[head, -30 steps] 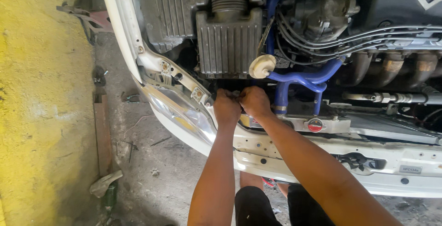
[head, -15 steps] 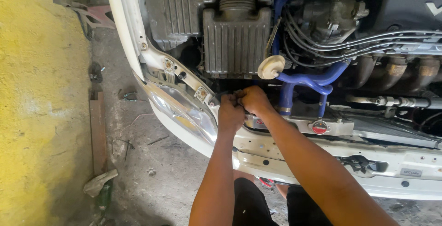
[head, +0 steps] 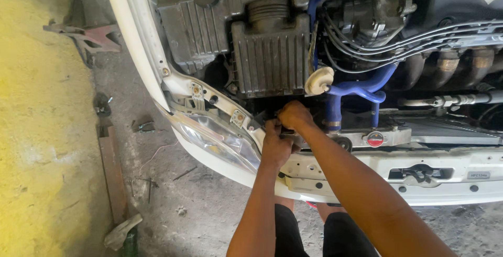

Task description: The person works under the hood of a white car, tightening a battery terminal with a wrench and then wrapping a wire with black electrical tape. The person then routes the taped wire near the headlight and engine bay components.

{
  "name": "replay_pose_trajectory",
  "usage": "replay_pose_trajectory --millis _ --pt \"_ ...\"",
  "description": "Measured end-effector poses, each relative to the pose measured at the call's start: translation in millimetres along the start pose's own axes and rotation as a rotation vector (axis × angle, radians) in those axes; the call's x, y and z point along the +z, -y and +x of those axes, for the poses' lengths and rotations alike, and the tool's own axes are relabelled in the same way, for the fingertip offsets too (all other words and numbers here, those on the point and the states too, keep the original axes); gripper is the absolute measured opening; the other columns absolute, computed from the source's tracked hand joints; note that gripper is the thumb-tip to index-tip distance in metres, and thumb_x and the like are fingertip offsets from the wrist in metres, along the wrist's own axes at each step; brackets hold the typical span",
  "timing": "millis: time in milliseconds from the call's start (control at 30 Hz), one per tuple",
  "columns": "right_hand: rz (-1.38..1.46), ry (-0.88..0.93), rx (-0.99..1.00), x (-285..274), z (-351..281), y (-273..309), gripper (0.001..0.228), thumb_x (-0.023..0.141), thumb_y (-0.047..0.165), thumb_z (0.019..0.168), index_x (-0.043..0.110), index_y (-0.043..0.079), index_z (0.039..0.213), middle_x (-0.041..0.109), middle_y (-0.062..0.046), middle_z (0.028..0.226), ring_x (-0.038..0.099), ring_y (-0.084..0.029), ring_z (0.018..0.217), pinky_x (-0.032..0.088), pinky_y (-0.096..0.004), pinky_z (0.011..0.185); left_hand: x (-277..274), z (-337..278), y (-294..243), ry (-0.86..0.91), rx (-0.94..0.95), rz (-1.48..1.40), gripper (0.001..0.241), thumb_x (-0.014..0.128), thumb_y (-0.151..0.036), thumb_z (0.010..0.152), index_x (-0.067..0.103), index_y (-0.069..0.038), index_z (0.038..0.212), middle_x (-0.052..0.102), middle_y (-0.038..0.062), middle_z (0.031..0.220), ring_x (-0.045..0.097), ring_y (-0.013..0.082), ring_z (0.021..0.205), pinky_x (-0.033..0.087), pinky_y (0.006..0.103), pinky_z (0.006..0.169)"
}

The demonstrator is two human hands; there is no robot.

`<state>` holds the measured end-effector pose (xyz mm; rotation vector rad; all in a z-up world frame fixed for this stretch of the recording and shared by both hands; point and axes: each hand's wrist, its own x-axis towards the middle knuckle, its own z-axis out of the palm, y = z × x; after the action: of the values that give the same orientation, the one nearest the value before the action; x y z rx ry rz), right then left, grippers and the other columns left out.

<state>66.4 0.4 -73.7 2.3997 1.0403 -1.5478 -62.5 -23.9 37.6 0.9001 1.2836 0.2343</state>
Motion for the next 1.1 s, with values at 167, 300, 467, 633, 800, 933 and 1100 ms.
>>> replay_pose_trajectory --millis 167,300,467,633,800,933,1100 --pt "-0.005 -0.016 -0.23 15.1 21.6 -17.4 0.029 0.069 0.035 0.09 0.077 0.015 0.109 0.074 -0.01 0.115 0.069 -0.029 0.108 0.056 -0.04 0.09 -1.4 -8.4 12.5 -0.282 0.301 0.221 0.035 0.055 0.003 0.091 0.058 0.001 0.127 0.074 0.022 0.105 0.077 0.0308 0.087 0.065 0.0383 0.07" --pt "0.233 0.093 -0.136 17.1 33.8 -31.1 0.025 0.072 0.022 0.087 0.082 0.012 0.107 0.079 -0.011 0.106 0.073 -0.024 0.097 0.056 -0.039 0.085 15.0 -6.5 -5.2 -0.443 0.357 0.338 0.046 0.062 -0.002 0.085 0.056 0.0 0.131 0.074 0.026 0.093 0.072 0.0415 0.087 0.058 0.0478 0.073" --pt "0.547 0.165 -0.022 24.1 35.1 -37.7 0.024 0.068 0.011 0.087 0.082 0.005 0.105 0.081 -0.016 0.102 0.071 -0.026 0.091 0.056 -0.04 0.079 26.1 7.2 -17.4 -0.521 0.158 0.58 0.041 0.06 -0.012 0.088 0.056 -0.001 0.127 0.073 0.026 0.093 0.069 0.0465 0.085 0.055 0.053 0.073" --pt "0.385 0.067 -0.014 14.0 26.1 -30.4 0.018 0.072 0.014 0.087 0.08 0.008 0.102 0.077 -0.012 0.099 0.068 -0.021 0.086 0.054 -0.037 0.074 29.1 28.1 -14.5 -0.467 0.048 0.764 0.028 0.052 -0.022 0.1 0.058 0.0 0.116 0.073 0.024 0.093 0.072 0.0447 0.084 0.057 0.0534 0.072" --pt "0.552 0.038 0.024 11.7 15.5 -25.8 0.019 0.071 0.011 0.086 0.081 0.008 0.101 0.078 -0.011 0.096 0.069 -0.019 0.084 0.054 -0.036 0.074 28.2 40.9 -10.5 -0.465 0.048 0.736 0.035 0.052 -0.022 0.097 0.055 0.003 0.121 0.074 0.026 0.094 0.072 0.045 0.088 0.057 0.0535 0.076" --pt "0.606 0.081 0.03 5.9 15.5 -25.5 0.019 0.07 0.009 0.085 0.08 0.009 0.101 0.077 -0.008 0.096 0.068 -0.019 0.084 0.053 -0.037 0.073 29.1 48.7 -27.3 -0.488 -0.178 0.593 0.031 0.05 -0.029 0.104 0.059 -0.004 0.121 0.074 0.023 0.104 0.071 0.0431 0.098 0.056 0.0539 0.084" --pt "0.679 0.063 -0.112 19.9 29.6 -36.3 0.011 0.072 0.009 0.087 0.078 0.0 0.091 0.074 -0.012 0.084 0.063 -0.02 0.073 0.049 -0.037 0.063 35.5 37.3 -27.9 -0.599 -0.074 0.682 0.042 0.065 -0.025 0.091 0.054 -0.007 0.127 0.072 0.024 0.106 0.069 0.0442 0.101 0.054 0.0539 0.086"
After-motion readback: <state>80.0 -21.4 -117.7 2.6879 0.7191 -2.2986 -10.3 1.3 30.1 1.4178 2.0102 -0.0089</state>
